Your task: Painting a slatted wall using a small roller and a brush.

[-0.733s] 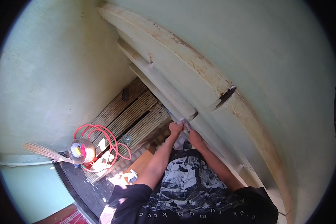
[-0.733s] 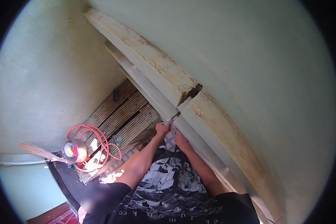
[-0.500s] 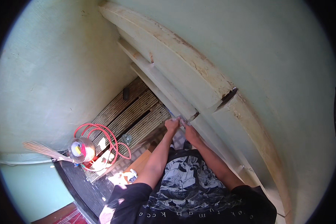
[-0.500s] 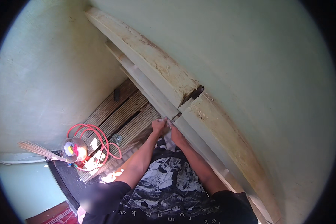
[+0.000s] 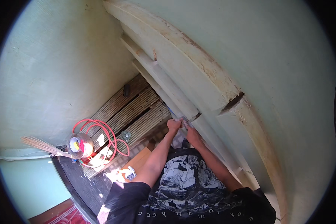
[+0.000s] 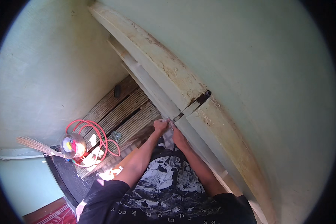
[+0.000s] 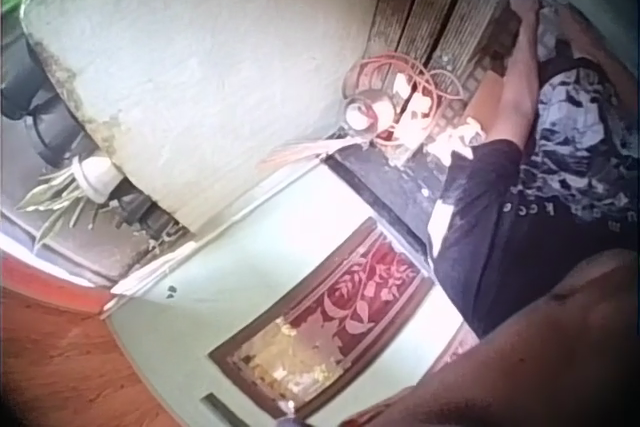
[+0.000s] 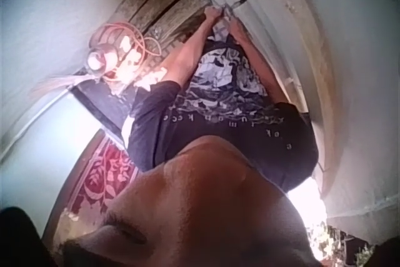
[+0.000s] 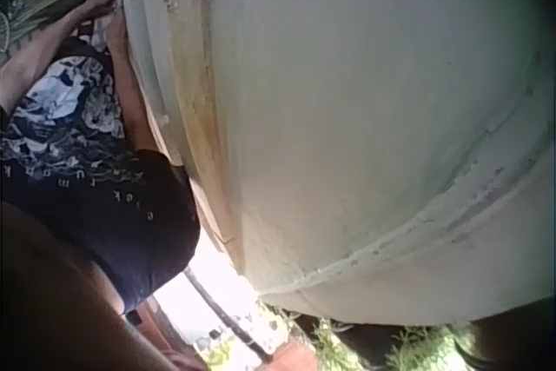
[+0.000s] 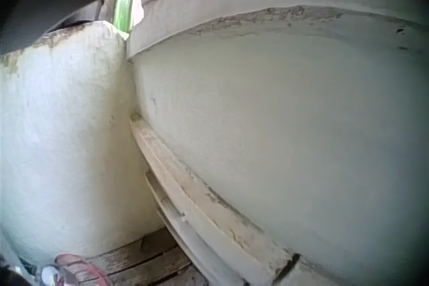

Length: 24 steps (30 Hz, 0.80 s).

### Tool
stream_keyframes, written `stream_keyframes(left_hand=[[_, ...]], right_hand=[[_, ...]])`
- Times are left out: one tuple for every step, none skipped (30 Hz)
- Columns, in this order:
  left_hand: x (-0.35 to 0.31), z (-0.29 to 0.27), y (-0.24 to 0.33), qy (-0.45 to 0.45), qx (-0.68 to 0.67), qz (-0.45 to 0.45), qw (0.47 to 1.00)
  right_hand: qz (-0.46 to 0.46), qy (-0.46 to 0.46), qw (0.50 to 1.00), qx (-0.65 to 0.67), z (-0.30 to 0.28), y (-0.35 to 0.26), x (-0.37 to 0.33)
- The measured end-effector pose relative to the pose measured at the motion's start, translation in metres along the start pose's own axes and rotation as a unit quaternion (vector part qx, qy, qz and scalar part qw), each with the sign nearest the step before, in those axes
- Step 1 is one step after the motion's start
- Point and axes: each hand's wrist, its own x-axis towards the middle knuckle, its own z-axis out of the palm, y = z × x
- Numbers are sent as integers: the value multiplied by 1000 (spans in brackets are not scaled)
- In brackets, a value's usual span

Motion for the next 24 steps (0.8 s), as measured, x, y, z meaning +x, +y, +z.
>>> stream_keyframes(left_hand=[[3,-1,-7,5,-3,-3,1000],[7,2,-19,14,11,-1,1000],[12,4,-31,22,26,1,999],[14,10,-34,17,25,3,1000],[17,12,-34,17,20,14,1000],[21,14,-34,18,14,25,999],[24,12,-39,21,12,23,999],[30,10,-42,30,22,27,999],[35,8,-45,38,32,31,998],[27,9,-36,33,33,27,999],[5,7,-10,9,17,14,1000],[-9,0,6,-6,0,0,1000],[-9,-1,-1,-3,-2,0,1000],[-5,2,-11,4,-24,-9,1000],[2,6,-20,11,-45,-18,999],[8,9,-19,10,-48,-16,999],[13,9,-20,38,-2,18,999],[14,11,-21,62,46,53,996],[16,12,-22,58,45,53,996],[18,13,-23,32,10,25,999],[18,16,-24,5,-24,-3,1000],[28,18,-35,11,-27,-4,1000],[42,19,-57,31,-21,0,999],[48,21,-73,45,-12,5,999]], right_hand=[[-6,-3,1000,1,-6,-8,0],[24,-54,998,2,-13,-17,-2],[54,-105,993,3,-18,-25,-3],[58,-103,993,0,-17,-20,-3],[45,-85,995,10,-12,-14,-1],[33,-67,997,19,-8,-8,1],[29,-69,997,19,-11,-14,1],[27,-74,997,19,-13,-21,3],[24,-80,996,18,-16,-28,4],[29,-83,996,16,-23,-28,5],[70,-130,989,20,-40,-30,6],[101,-177,979,27,-55,-39,6],[98,-178,979,27,-63,-49,6],[111,-216,970,24,-70,-55,9],[124,-253,959,20,-74,-59,11],[123,-251,960,18,-64,-51,14],[97,-201,974,29,-44,-38,14],[76,-150,985,39,-33,-28,12],[79,-150,985,37,-32,-26,11],[89,-157,983,25,-30,-23,12],[99,-164,981,12,-30,-20,12],[93,-165,982,11,-34,-25,13],[84,-187,979,6,-42,-39,12],[83,-208,975,1,-49,-47,10]])
